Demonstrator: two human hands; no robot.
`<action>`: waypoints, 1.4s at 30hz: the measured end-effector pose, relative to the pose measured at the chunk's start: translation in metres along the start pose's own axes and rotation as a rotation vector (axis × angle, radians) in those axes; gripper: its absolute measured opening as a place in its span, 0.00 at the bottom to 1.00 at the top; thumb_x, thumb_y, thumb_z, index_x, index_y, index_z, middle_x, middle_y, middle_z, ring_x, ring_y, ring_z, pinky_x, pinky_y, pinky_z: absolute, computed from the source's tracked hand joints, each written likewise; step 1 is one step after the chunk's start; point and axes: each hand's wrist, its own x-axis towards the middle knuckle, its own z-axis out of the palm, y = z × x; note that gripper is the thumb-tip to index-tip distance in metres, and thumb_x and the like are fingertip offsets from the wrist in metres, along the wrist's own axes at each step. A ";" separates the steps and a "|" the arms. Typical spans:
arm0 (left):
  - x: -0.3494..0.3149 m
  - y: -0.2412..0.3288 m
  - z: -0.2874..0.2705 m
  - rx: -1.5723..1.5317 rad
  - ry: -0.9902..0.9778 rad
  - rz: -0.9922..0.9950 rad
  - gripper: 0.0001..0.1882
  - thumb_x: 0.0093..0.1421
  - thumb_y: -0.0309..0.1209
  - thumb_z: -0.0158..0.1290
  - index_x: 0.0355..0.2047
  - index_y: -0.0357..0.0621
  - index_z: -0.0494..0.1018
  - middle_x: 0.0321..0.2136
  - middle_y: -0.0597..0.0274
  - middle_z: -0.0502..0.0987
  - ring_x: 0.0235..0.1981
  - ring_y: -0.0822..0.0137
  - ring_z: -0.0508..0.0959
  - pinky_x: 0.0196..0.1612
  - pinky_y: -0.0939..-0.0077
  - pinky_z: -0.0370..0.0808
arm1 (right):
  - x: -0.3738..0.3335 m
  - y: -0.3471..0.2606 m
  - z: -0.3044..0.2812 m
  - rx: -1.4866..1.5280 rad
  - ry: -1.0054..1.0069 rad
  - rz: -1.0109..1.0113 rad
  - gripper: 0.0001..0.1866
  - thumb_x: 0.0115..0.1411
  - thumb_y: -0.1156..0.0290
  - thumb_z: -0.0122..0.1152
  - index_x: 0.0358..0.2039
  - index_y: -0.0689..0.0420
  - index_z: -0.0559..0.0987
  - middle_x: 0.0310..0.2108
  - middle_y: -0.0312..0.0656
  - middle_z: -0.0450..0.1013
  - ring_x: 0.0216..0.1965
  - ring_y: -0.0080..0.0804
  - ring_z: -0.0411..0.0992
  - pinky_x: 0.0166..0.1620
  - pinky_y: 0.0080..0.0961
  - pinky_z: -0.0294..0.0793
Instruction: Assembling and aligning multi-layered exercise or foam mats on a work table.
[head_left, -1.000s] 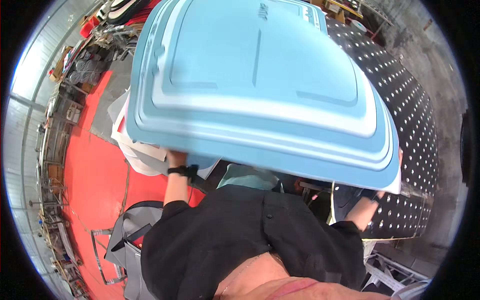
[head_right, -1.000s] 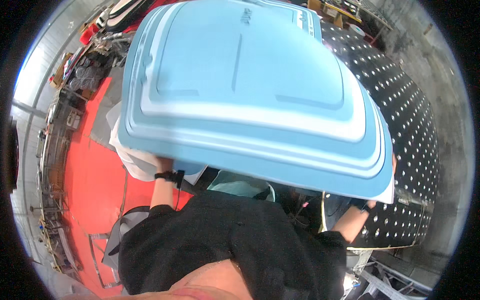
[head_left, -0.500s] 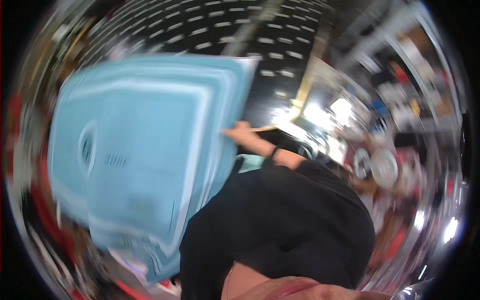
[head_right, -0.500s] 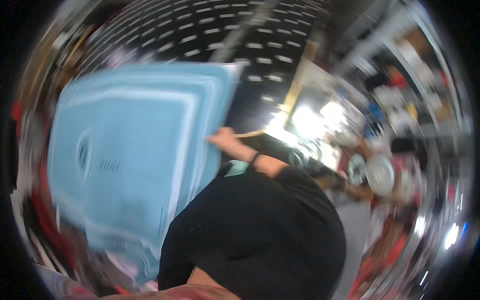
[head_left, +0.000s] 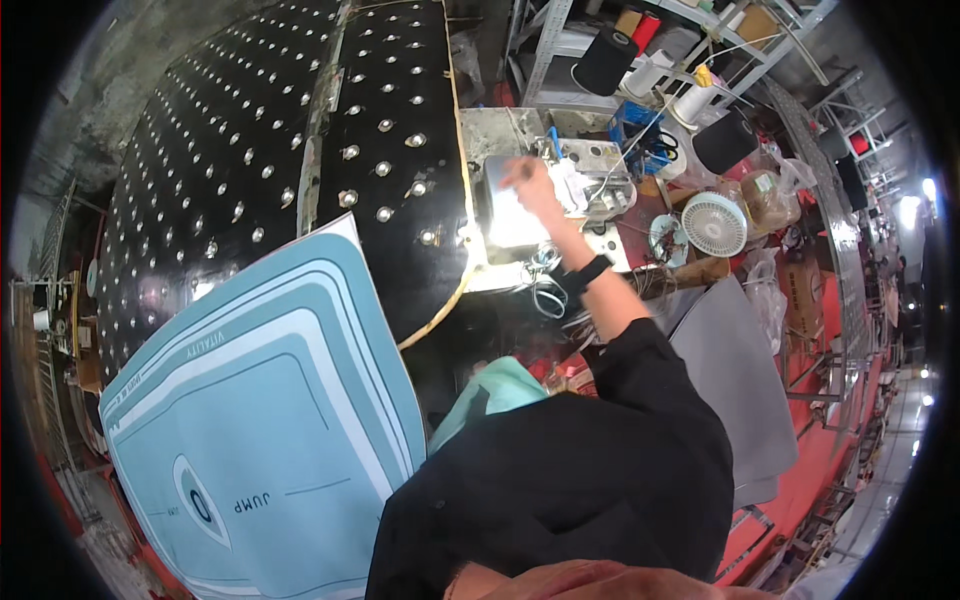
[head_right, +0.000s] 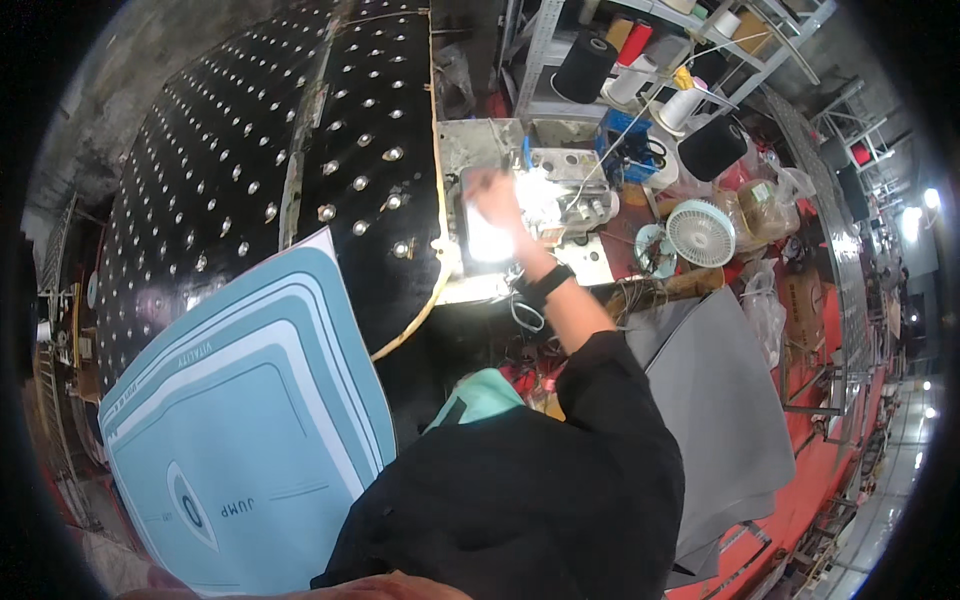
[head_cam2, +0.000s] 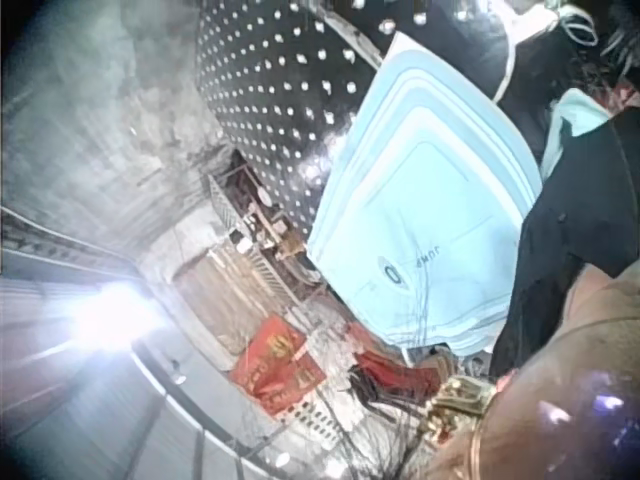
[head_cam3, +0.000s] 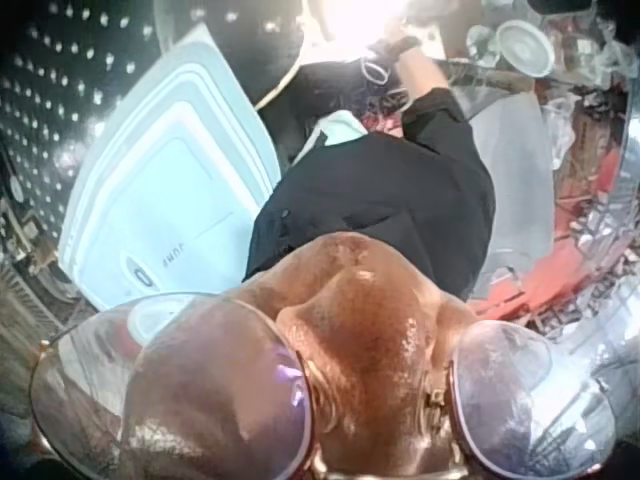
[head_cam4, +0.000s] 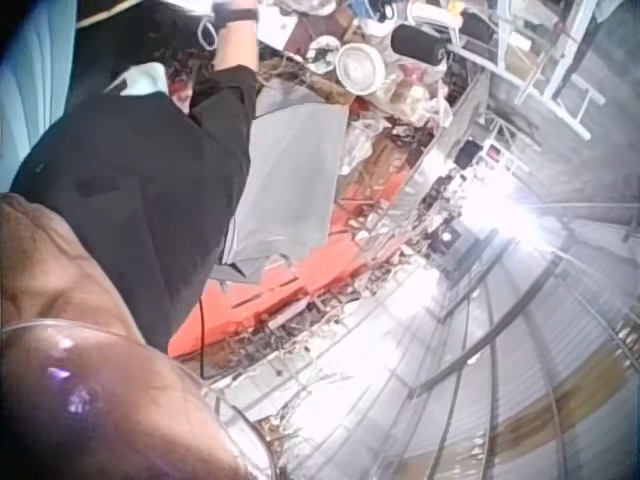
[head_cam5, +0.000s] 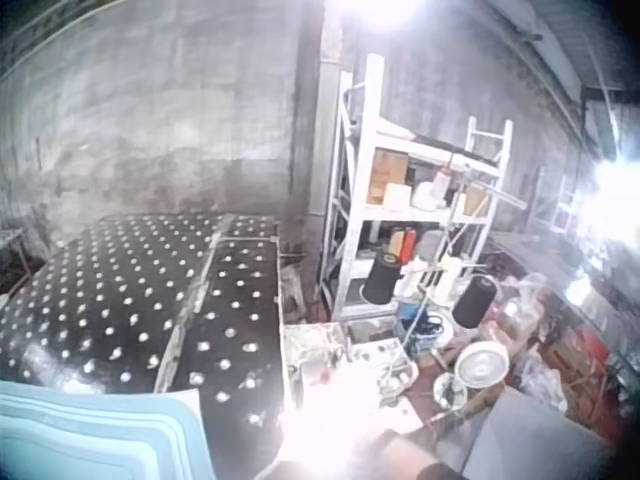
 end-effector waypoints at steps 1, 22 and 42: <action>0.014 -0.005 0.008 0.005 -0.013 -0.010 0.21 0.57 0.44 0.39 0.42 0.40 0.67 0.37 0.53 0.73 0.36 0.56 0.74 0.42 0.61 0.70 | 0.032 0.005 -0.021 -0.080 0.210 -0.013 0.10 0.56 0.70 0.47 0.33 0.60 0.75 0.23 0.43 0.74 0.22 0.22 0.70 0.27 0.21 0.69; 0.114 -0.039 0.081 0.107 0.009 -0.054 0.21 0.57 0.44 0.39 0.42 0.41 0.68 0.36 0.53 0.73 0.35 0.56 0.74 0.41 0.62 0.70 | 0.268 0.064 -0.132 -0.330 0.807 0.224 0.48 0.53 0.68 0.55 0.60 0.55 0.30 0.56 0.76 0.34 0.57 0.71 0.41 0.58 0.48 0.49; -0.119 0.010 0.017 0.130 0.175 0.082 0.21 0.57 0.44 0.40 0.42 0.41 0.68 0.35 0.54 0.73 0.34 0.56 0.74 0.41 0.62 0.71 | 0.133 -0.050 -0.045 0.611 0.055 0.141 0.28 0.55 0.64 0.54 0.52 0.64 0.60 0.49 0.42 0.62 0.35 0.33 0.71 0.37 0.29 0.69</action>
